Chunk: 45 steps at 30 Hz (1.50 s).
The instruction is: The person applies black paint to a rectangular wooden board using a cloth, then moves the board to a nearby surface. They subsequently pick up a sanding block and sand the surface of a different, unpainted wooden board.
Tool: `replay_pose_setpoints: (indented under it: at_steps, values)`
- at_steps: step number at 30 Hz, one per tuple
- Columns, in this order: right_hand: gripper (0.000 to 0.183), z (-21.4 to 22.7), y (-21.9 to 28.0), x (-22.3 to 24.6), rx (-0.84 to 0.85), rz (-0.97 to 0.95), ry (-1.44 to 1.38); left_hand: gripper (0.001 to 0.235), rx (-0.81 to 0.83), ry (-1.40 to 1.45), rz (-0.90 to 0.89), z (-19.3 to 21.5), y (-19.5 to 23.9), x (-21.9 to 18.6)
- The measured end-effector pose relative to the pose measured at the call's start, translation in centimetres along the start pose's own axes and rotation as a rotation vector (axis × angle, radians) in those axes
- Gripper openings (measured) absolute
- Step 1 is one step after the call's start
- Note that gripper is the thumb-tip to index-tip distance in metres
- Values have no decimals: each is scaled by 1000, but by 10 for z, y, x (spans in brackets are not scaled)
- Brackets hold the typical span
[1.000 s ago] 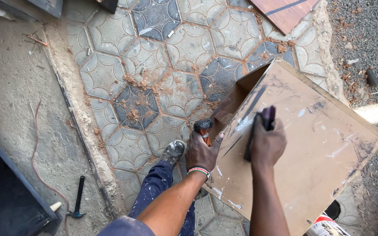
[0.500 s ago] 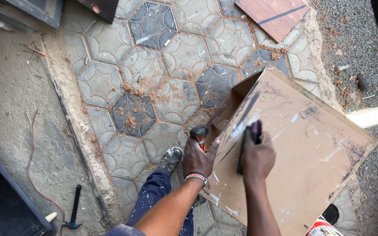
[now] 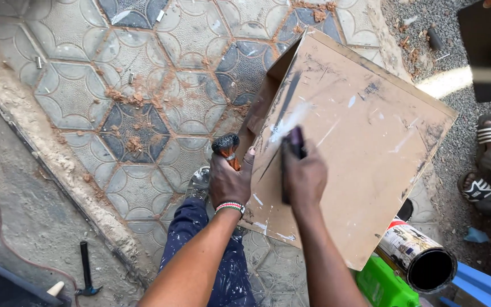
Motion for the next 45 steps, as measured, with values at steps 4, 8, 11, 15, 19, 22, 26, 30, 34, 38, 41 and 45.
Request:
replay_pose_setpoints:
  at_steps: [4,8,11,15,19,22,26,30,34,38,41,45]
  values:
    - [44,-6,-2,10,59,0,41,93,11,-8,13,-3,-2,6]
    - [42,-5,-57,21,-38,119,22,93,7,22,-2,1,4,-2]
    - [47,-9,-8,21,74,3,6,92,24,19,11,-5,-2,6]
    - [44,-11,8,21,159,-9,86,88,21,16,7,-5,0,7]
    - [51,-5,-40,31,93,55,84,89,21,5,3,-7,-1,9]
    - [53,-12,-29,29,106,28,100,82,29,14,19,-6,1,12]
    - [58,-14,5,-2,229,65,43,73,37,29,13,-11,-2,12]
    - [38,2,8,-59,176,-27,-350,72,36,39,14,-4,6,2]
    - [17,17,16,-100,112,-136,-727,68,6,7,3,-12,2,11]
    - [18,27,14,-84,214,98,-577,62,-44,-23,-27,-22,-10,28]
    - [24,51,22,-36,270,349,-474,63,-42,0,-46,-24,-4,28]
    - [20,74,49,12,282,374,-500,59,-39,-7,-93,-29,-12,38]
Point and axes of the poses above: each hand's wrist, its own y-axis away from the middle knuckle, its own z-axis out of the back of the hand, x = y × z, the point moved 10 cm from there along -y, towards the middle knuckle, and after that the axes turned 1 degree about x, right-handed, at the moved point
